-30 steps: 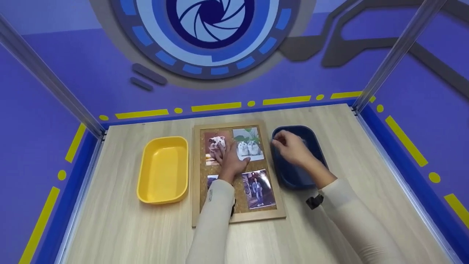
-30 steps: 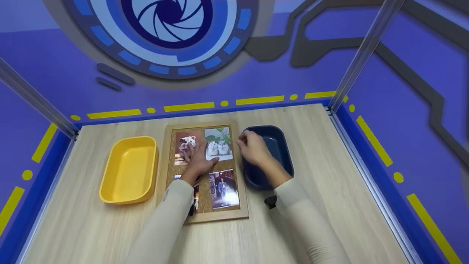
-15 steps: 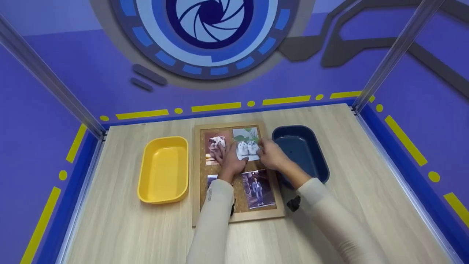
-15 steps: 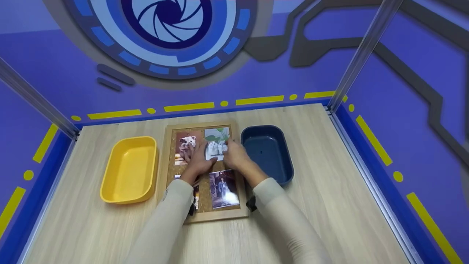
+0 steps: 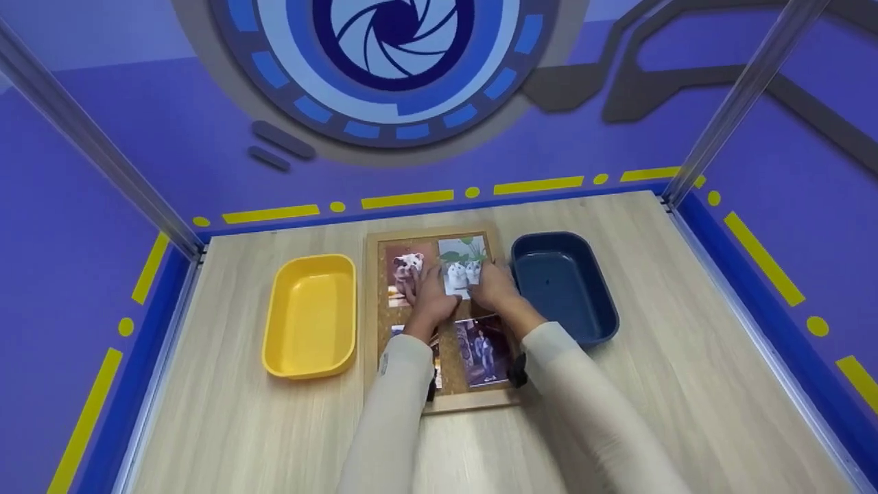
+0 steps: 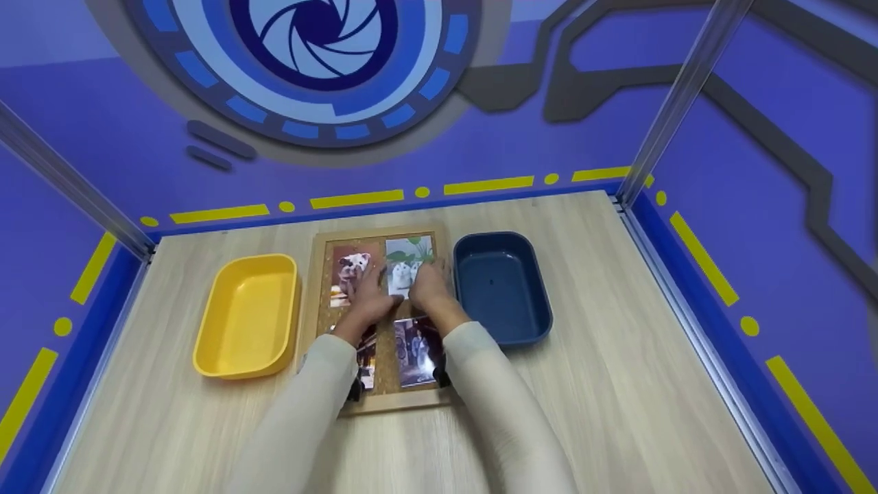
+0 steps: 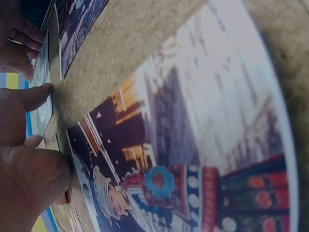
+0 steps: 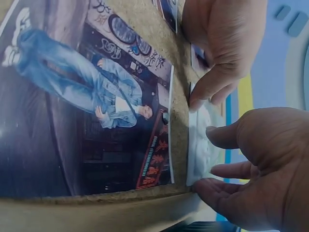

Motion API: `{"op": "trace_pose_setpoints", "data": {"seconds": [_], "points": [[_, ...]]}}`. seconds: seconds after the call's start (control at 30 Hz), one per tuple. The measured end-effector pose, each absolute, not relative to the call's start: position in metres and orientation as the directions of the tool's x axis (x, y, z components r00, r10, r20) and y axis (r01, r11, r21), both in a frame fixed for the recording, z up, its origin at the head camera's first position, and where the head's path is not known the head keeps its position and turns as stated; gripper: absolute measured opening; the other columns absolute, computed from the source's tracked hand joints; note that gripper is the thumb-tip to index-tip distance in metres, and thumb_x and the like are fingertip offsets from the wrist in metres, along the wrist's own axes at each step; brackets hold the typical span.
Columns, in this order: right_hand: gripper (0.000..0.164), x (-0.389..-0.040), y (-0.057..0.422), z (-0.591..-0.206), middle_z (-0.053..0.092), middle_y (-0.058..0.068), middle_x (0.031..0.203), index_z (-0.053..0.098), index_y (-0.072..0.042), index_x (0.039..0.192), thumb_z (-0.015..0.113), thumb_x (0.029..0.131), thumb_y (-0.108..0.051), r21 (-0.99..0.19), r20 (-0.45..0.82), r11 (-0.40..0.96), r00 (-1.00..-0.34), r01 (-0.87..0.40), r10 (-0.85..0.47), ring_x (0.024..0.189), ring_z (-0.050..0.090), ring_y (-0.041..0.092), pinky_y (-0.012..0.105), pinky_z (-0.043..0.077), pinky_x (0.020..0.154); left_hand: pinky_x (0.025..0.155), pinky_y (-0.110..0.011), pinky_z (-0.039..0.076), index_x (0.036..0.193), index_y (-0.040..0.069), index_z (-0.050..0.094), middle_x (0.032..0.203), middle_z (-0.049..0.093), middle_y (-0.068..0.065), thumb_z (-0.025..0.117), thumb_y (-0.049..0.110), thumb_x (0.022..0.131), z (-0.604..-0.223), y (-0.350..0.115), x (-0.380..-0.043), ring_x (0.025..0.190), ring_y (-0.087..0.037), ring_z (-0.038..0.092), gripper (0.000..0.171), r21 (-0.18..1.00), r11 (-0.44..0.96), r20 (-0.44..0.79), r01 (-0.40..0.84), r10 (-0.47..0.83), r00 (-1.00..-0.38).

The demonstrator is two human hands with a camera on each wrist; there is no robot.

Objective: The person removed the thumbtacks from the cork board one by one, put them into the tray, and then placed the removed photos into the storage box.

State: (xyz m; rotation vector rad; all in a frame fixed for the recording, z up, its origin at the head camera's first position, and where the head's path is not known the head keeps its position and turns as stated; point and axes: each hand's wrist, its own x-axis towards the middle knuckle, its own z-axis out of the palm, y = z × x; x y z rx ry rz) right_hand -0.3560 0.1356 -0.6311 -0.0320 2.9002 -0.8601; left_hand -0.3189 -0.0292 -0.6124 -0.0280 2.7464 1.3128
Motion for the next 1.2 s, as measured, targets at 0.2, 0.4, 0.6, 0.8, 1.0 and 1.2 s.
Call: {"op": "trace_pose_setpoints", "data": {"seconds": [0.2, 0.4, 0.6, 0.8, 1.0, 1.2], "points": [[0.071, -0.335, 0.125, -0.591, 0.047, 0.031, 0.151, 0.055, 0.008, 0.144, 0.085, 0.086, -0.021, -0.536, -0.153, 0.838, -0.988, 0.102, 0.022, 0.143, 0.047, 0.045, 0.054, 0.042, 0.122, 0.132, -0.070, 0.008, 0.154, 0.003, 0.053, 0.167, 0.037, -0.025, 0.077, 0.013, 0.076, -0.626, -0.026, -0.325, 0.161, -0.046, 0.028, 0.082, 0.749, 0.660, -0.051, -0.062, -0.036, -0.998], [0.080, -0.336, 0.114, -0.584, 0.045, 0.028, 0.147, 0.049, 0.013, 0.144, 0.088, 0.086, -0.027, -0.504, -0.201, 0.839, -0.972, 0.207, 0.119, 0.138, 0.046, 0.040, 0.049, 0.046, 0.120, 0.131, -0.066, 0.022, 0.157, 0.008, 0.052, 0.151, 0.051, -0.025, 0.077, 0.015, 0.071, -0.633, -0.030, -0.328, 0.148, -0.050, 0.042, 0.090, 0.724, 0.689, 0.022, -0.009, -0.036, -0.999], [0.086, -0.339, 0.108, -0.584, 0.046, 0.027, 0.144, 0.047, 0.013, 0.144, 0.088, 0.086, -0.035, -0.440, -0.232, 0.869, -0.964, 0.226, 0.133, 0.134, 0.048, 0.038, 0.048, 0.049, 0.117, 0.132, -0.067, 0.016, 0.146, 0.002, 0.061, 0.146, 0.061, -0.023, 0.080, 0.029, 0.083, -0.618, -0.041, -0.303, 0.147, -0.044, 0.049, 0.071, 0.718, 0.694, 0.083, 0.054, -0.009, -0.997], [0.092, -0.337, 0.107, -0.583, 0.047, 0.029, 0.144, 0.045, 0.015, 0.145, 0.087, 0.088, -0.043, -0.399, -0.246, 0.896, -0.964, 0.196, 0.101, 0.136, 0.048, 0.041, 0.049, 0.048, 0.118, 0.125, -0.060, 0.039, 0.144, 0.001, 0.061, 0.146, 0.063, -0.023, 0.081, 0.022, 0.091, -0.569, -0.063, -0.260, 0.141, -0.044, 0.057, 0.061, 0.789, 0.614, 0.056, 0.025, -0.031, -0.998], [0.092, -0.336, 0.109, -0.579, 0.049, 0.033, 0.144, 0.042, 0.015, 0.144, 0.086, 0.089, -0.043, -0.412, -0.284, 0.884, -0.953, 0.221, 0.106, 0.135, 0.052, 0.043, 0.052, 0.049, 0.117, 0.122, -0.064, 0.038, 0.139, 0.006, 0.066, 0.143, 0.067, -0.019, 0.076, 0.020, 0.095, -0.562, -0.093, -0.221, 0.138, -0.043, 0.057, 0.047, 0.799, 0.565, 0.254, 0.203, -0.011, -0.967], [0.094, -0.338, 0.112, -0.578, 0.049, 0.037, 0.144, 0.043, 0.018, 0.143, 0.084, 0.090, -0.048, -0.376, -0.286, 0.908, -0.955, 0.183, 0.074, 0.136, 0.053, 0.046, 0.052, 0.049, 0.117, 0.128, -0.066, 0.027, 0.137, 0.000, 0.065, 0.143, 0.065, -0.022, 0.075, 0.014, 0.095, -0.564, -0.135, -0.192, 0.139, -0.043, 0.056, 0.045, 0.772, 0.597, 0.327, 0.218, -0.080, -0.942]]}}
